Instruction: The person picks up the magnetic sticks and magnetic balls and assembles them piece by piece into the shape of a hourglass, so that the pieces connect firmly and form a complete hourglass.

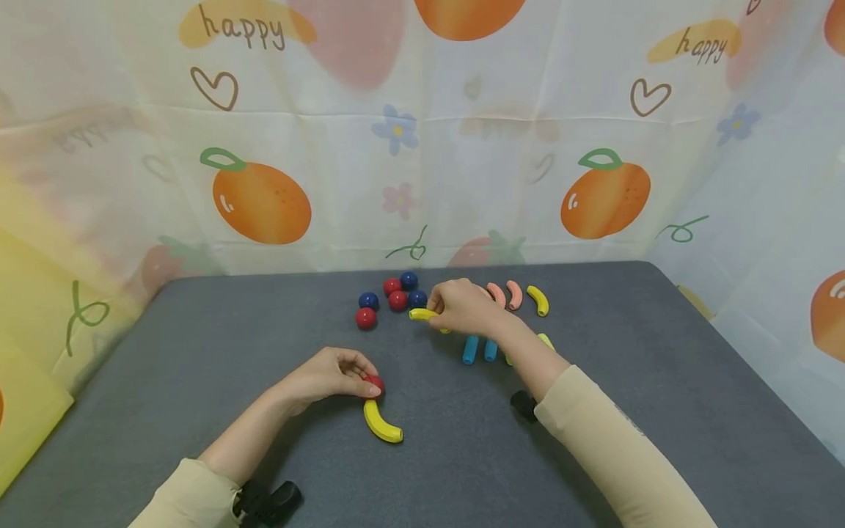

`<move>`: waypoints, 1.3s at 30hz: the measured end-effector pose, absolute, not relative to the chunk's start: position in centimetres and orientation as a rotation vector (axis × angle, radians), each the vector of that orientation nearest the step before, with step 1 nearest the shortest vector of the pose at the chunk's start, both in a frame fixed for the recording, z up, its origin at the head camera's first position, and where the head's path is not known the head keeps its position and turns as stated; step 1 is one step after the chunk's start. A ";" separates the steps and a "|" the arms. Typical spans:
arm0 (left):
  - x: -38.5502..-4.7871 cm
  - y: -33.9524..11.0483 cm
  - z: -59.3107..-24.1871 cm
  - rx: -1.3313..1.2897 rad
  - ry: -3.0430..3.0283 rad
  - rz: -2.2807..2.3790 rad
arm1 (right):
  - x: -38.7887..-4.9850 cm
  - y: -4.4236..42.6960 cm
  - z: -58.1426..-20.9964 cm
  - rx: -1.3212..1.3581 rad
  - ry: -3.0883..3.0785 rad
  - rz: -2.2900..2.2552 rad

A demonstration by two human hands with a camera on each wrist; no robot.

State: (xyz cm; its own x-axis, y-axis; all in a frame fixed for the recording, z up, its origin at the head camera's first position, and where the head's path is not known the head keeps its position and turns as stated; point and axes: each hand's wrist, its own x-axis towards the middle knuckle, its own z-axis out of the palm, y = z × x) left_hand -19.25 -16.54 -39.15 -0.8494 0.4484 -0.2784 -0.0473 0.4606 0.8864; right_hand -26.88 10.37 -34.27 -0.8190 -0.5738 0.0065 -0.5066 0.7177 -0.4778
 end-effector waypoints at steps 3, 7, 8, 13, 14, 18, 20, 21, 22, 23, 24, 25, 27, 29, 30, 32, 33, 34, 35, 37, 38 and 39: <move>-19.3 -16.5 -39.2 0.332 2.232 1.381 | -26.2 9.6 -34.4 -0.959 2.677 -0.715; -19.3 -16.5 -39.3 0.323 2.229 1.388 | -25.3 8.8 -34.8 -1.028 2.608 -0.684; -19.3 -16.5 -39.3 0.318 2.227 1.391 | -25.1 8.6 -34.8 -1.040 2.592 -0.679; -19.3 -16.3 -39.2 0.298 2.225 1.408 | -24.5 7.8 -35.0 -1.116 2.519 -0.653; -19.3 -16.3 -39.1 0.292 2.223 1.411 | -24.4 7.7 -35.0 -1.132 2.507 -0.651; -19.3 -16.2 -39.0 0.276 2.219 1.414 | -24.4 7.2 -35.3 -1.190 2.464 -0.654; -19.3 -16.2 -38.9 0.284 2.213 1.415 | -24.3 6.9 -35.4 -1.205 2.437 -0.666; -19.3 -16.2 -38.9 0.292 2.210 1.417 | -24.3 6.8 -35.5 -1.208 2.427 -0.667; -19.3 -16.3 -39.0 0.300 2.205 1.418 | -24.3 6.7 -35.5 -1.209 2.419 -0.667; -19.3 -16.3 -39.0 0.310 2.200 1.420 | -24.3 6.5 -35.6 -1.204 2.412 -0.670; -19.3 -16.3 -39.0 0.320 2.194 1.421 | -24.3 6.5 -35.6 -1.198 2.404 -0.674; -19.3 -16.3 -39.0 0.330 2.193 1.420 | -24.3 6.4 -35.7 -1.190 2.395 -0.682; -19.3 -16.4 -39.0 0.344 2.194 1.410 | -24.3 6.3 -35.8 -1.181 2.386 -0.692; -19.4 -16.4 -39.0 0.353 2.194 1.396 | -24.3 6.2 -35.9 -1.180 2.380 -0.708; -19.4 -16.4 -39.0 0.351 2.193 1.387 | -24.4 6.2 -35.9 -1.182 2.378 -0.715; -19.5 -16.4 -38.9 0.341 2.199 1.362 | -24.3 6.1 -35.9 -1.187 2.374 -0.732; -19.5 -16.3 -38.8 0.334 2.203 1.351 | -24.3 6.1 -36.0 -1.190 2.368 -0.741; -19.6 -16.2 -38.8 0.325 2.211 1.339 | -24.3 6.0 -35.9 -1.192 2.365 -0.748; -19.6 -16.1 -38.7 0.318 2.222 1.329 | -24.2 6.0 -35.9 -1.194 2.360 -0.757; -19.7 -15.7 -38.7 0.317 2.256 1.315 | -24.2 5.9 -35.9 -1.199 2.350 -0.771; -19.8 -15.5 -38.6 0.317 2.275 1.314 | -24.1 5.9 -35.8 -1.201 2.347 -0.775; -19.8 -15.4 -38.6 0.315 2.294 1.316 | -24.1 5.9 -35.8 -1.204 2.345 -0.778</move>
